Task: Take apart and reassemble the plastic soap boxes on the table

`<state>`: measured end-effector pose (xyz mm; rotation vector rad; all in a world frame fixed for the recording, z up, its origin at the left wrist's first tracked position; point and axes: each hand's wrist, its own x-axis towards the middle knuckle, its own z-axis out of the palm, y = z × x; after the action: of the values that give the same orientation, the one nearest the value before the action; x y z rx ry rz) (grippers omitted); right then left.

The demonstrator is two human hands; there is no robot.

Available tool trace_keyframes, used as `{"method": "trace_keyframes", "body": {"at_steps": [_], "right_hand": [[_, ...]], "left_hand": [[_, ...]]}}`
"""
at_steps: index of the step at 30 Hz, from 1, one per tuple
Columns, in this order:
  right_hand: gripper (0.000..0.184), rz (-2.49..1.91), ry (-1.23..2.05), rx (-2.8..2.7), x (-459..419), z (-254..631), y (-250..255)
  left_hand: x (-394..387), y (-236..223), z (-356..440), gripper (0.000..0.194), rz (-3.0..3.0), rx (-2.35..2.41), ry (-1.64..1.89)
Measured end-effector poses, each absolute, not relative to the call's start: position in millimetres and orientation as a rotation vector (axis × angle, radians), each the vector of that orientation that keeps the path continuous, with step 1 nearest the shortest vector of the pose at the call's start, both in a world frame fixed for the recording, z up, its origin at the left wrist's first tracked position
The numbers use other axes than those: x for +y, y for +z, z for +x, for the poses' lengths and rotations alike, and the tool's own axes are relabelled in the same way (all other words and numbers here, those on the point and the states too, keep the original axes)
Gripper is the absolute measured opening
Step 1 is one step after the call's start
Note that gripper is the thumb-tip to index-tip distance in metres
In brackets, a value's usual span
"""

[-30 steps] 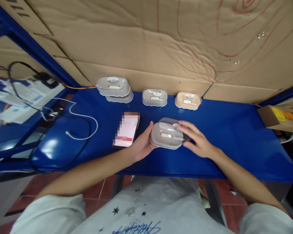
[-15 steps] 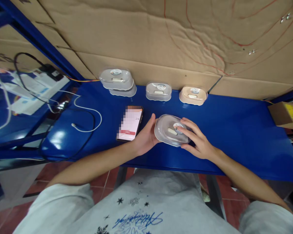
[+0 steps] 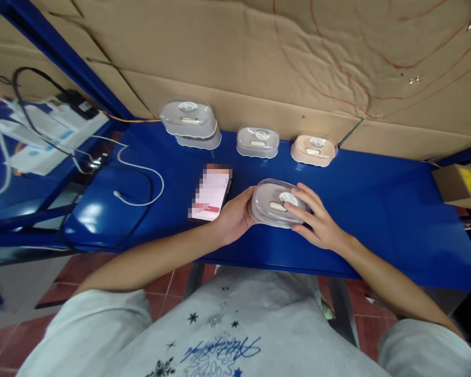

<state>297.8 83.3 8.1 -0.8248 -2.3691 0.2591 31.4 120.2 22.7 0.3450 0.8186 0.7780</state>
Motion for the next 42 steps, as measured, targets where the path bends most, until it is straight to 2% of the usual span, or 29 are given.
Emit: {"method": "trace_keyframes", "body": {"at_steps": [13,18,24,30,37,42], "right_hand": [[0.077,-0.853,0.201,-2.443,82,299,15],[0.068,-0.914,0.168,-2.484,83,300,13],[0.069,-0.911,0.167,-2.468,79,301,14],[0.078,-0.911,-0.023,-2.333,74,298,7],[0.093,-0.889,0.008,-2.369,79,299,2],[0.095,-0.911,0.126,-2.384,79,297,5]], "left_hand": [[124,16,29,0.028,0.505,0.795,0.834],[125,19,30,0.046,0.623,0.744,0.791],[117,30,29,0.06,0.813,0.763,0.879],[105,37,24,0.08,1.202,0.734,0.932],[101,35,24,0.083,1.264,0.73,0.915],[103,39,24,0.083,1.17,0.738,0.941]]}}
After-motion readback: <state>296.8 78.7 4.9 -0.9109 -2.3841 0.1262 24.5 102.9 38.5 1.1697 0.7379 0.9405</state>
